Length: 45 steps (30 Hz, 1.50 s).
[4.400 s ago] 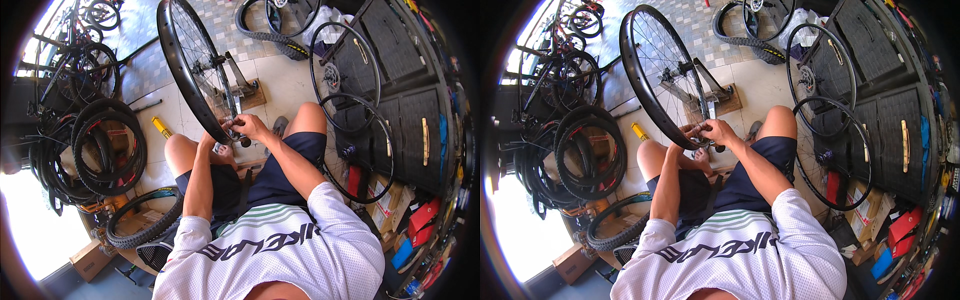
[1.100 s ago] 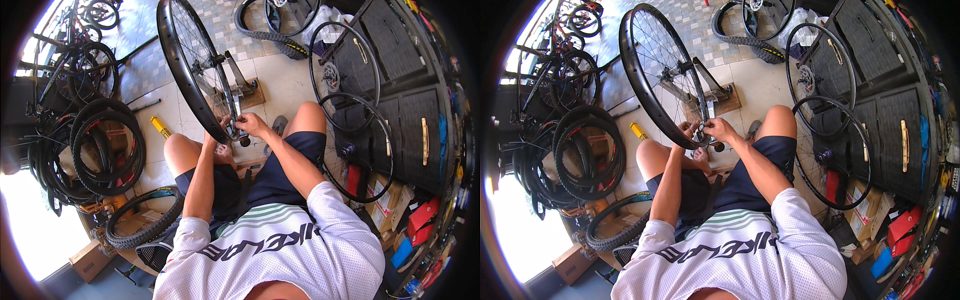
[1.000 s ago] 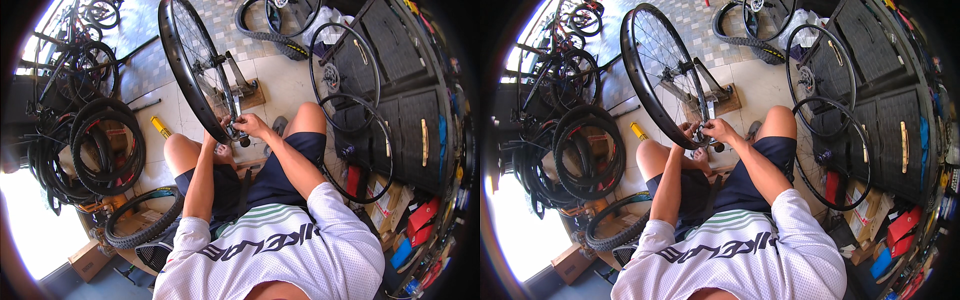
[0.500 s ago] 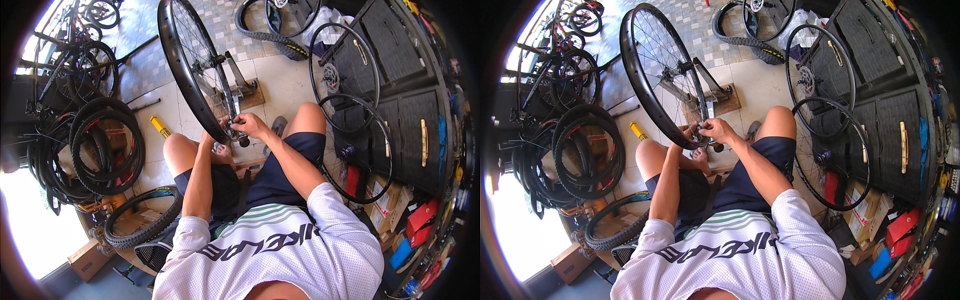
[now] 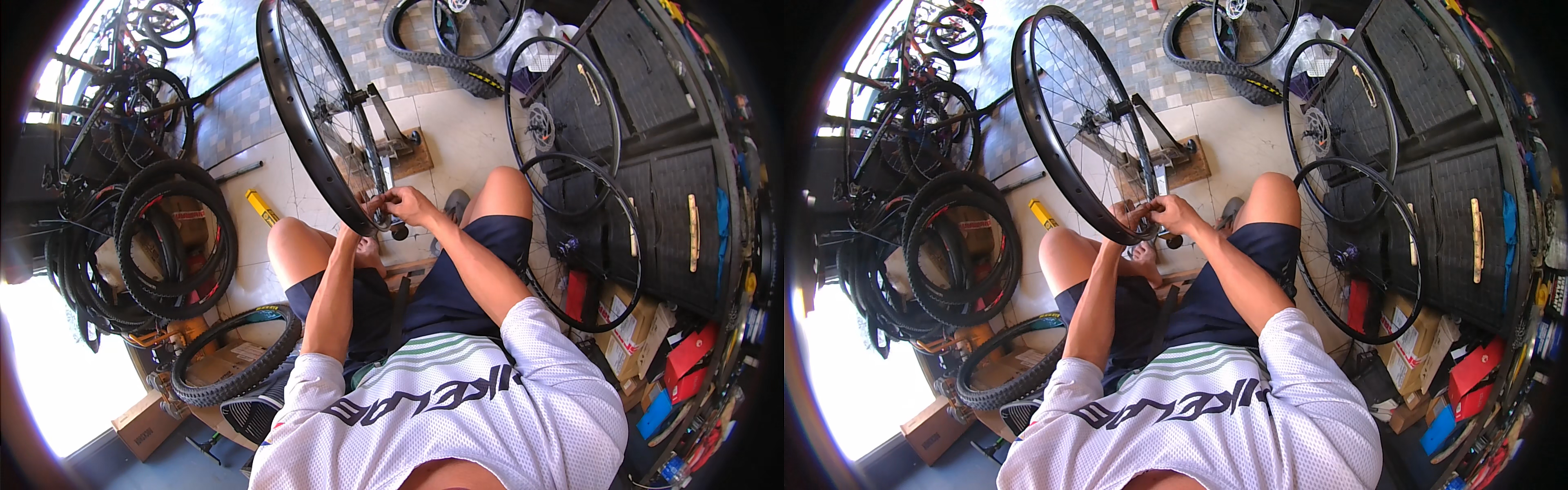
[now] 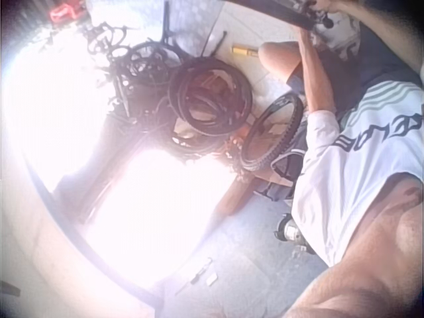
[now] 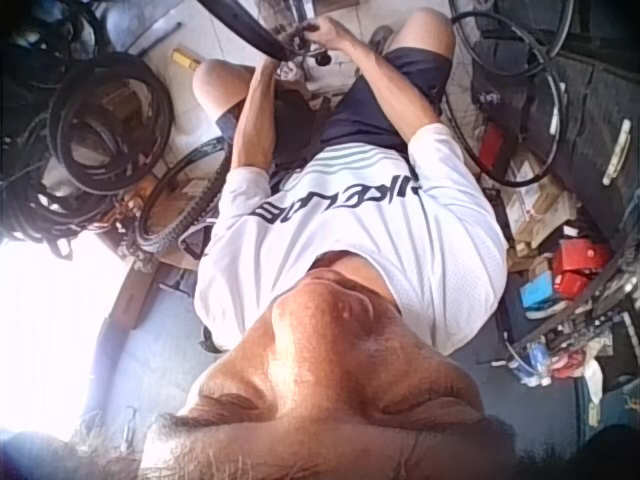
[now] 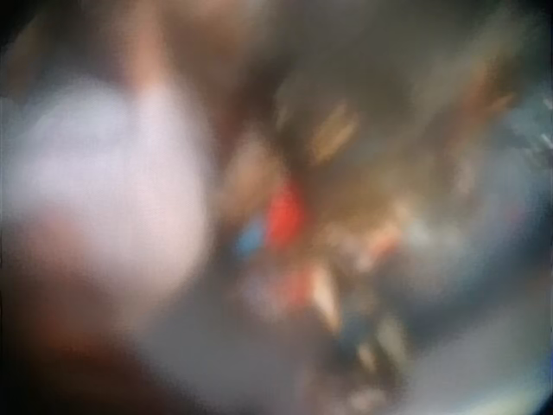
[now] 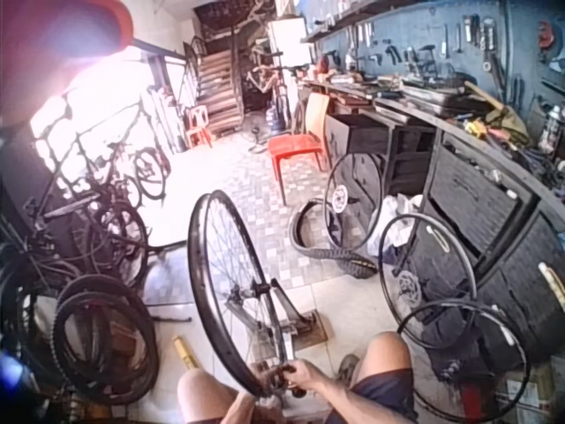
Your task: The person sits on the floor and uses a spoke wrench to adjust the spokes of a bicycle wheel mounted on a truing stand. They rotate the wheel and tighten or loosen individual spokes to true the wheel.
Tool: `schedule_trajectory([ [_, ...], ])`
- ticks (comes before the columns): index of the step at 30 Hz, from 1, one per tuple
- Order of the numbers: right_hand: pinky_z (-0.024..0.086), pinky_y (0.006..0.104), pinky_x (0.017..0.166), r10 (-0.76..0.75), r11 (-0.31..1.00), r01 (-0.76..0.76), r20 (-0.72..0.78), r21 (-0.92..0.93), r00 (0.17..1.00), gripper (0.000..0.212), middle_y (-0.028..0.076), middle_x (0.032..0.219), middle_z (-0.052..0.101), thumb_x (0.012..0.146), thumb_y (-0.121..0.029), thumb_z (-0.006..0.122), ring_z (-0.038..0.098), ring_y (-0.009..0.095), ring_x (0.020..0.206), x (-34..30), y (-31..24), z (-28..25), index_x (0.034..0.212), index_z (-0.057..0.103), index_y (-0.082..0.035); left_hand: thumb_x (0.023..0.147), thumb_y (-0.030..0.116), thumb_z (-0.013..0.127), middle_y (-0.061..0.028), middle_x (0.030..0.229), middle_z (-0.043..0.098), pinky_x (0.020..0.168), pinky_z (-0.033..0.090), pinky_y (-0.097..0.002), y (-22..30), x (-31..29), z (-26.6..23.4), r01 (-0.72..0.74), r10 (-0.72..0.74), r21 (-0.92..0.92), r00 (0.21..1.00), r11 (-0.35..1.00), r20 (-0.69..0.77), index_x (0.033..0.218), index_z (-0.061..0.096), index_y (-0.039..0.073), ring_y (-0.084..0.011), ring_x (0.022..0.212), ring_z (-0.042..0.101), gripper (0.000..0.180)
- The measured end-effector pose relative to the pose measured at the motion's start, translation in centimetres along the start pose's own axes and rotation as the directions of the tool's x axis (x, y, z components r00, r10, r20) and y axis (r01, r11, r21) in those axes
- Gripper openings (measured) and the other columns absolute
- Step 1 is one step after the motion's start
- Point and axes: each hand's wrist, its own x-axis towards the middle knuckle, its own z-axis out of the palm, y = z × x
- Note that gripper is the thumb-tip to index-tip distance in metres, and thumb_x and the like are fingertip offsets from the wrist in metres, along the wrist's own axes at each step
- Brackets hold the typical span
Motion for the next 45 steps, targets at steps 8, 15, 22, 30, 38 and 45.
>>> schedule_trajectory([
  [8, 0.05, 0.0282, 0.067, 0.048, 0.995, -0.043, -0.056, 0.086, 0.997, 0.022, 0.01, 0.083, 0.07, 0.086, -0.015, 0.067, 0.064, 0.013, 0.073, -0.1, -1.1, 0.5, 0.097, 0.066, 0.004, 0.085, 0.049, 0.07, -0.0044, 0.072, 0.061, 0.052, 0.041, -0.0303, -2.3, 0.3, -0.9, 0.242, -0.22, 0.101, 0.956, 0.965, -0.193, 0.084, 0.062, 0.005, -0.0132, 0.057, 0.049, 0.045],
  [15, 0.051, 0.0318, 0.068, -0.014, 0.989, -0.024, -0.254, -0.145, 0.967, 0.025, 0.011, 0.082, 0.07, 0.084, -0.02, 0.068, 0.066, 0.018, 0.074, 0.5, -0.6, -1.0, 0.094, 0.066, 0.003, 0.086, 0.048, 0.07, -0.0025, 0.083, 0.064, 0.061, 0.044, -0.0266, -2.1, -0.1, -0.6, 0.198, -0.244, -0.479, 0.969, 0.855, -0.034, 0.116, 0.056, 0.005, -0.0127, 0.072, 0.056, 0.054],
  [22, 0.05, 0.0319, 0.067, 0.002, 0.982, -0.04, -0.205, -0.182, 0.979, 0.028, 0.011, 0.079, 0.069, 0.081, -0.024, 0.071, 0.064, 0.018, 0.071, -0.1, -0.9, -0.5, 0.09, 0.067, 0.002, 0.083, 0.036, 0.077, 0.0022, 0.083, 0.063, 0.061, 0.041, -0.0229, -1.2, -0.4, -0.9, 0.209, -0.228, -0.359, 0.974, 0.91, -0.01, 0.103, 0.064, 0.008, -0.0078, 0.069, 0.054, 0.037],
  [30, 0.049, 0.0288, 0.066, -0.009, 0.994, 0.002, -0.061, -0.111, 0.998, 0.028, 0.009, 0.077, 0.069, 0.081, -0.024, 0.073, 0.062, 0.014, 0.07, -0.5, -1.9, -0.1, 0.089, 0.067, 0.002, 0.082, 0.037, 0.078, 0.0041, 0.073, 0.059, 0.052, 0.034, -0.0215, -2.4, 0.0, -1.3, 0.134, -0.146, -0.228, 0.989, 0.964, -0.033, 0.097, 0.066, 0.008, -0.0055, 0.058, 0.046, 0.035],
  [38, 0.05, 0.0272, 0.066, -0.085, 0.986, 0.076, -0.054, -0.151, 0.995, 0.023, 0.009, 0.08, 0.07, 0.083, -0.02, 0.072, 0.064, 0.012, 0.072, -1.5, -4.0, 0.5, 0.091, 0.066, 0.001, 0.086, 0.037, 0.073, -0.0014, 0.079, 0.065, 0.056, 0.044, -0.0222, -3.2, 0.2, -2.8, 0.353, -0.277, -0.282, 0.92, 0.892, 0.278, 0.102, 0.067, 0.003, -0.0091, 0.066, 0.059, 0.038],
  [45, 0.05, 0.0268, 0.068, -0.078, 0.993, 0.077, -0.005, -0.091, 0.997, 0.02, 0.008, 0.082, 0.071, 0.084, -0.016, 0.069, 0.065, 0.011, 0.074, -1.0, -3.6, 0.4, 0.095, 0.066, 0.001, 0.081, 0.044, 0.077, -0.0018, 0.07, 0.063, 0.049, 0.041, -0.0272, -2.7, 0.3, -3.0, 0.182, -0.171, -0.071, 0.975, 0.981, 0.143, 0.08, 0.065, 0.002, -0.0097, 0.058, 0.054, 0.043],
])
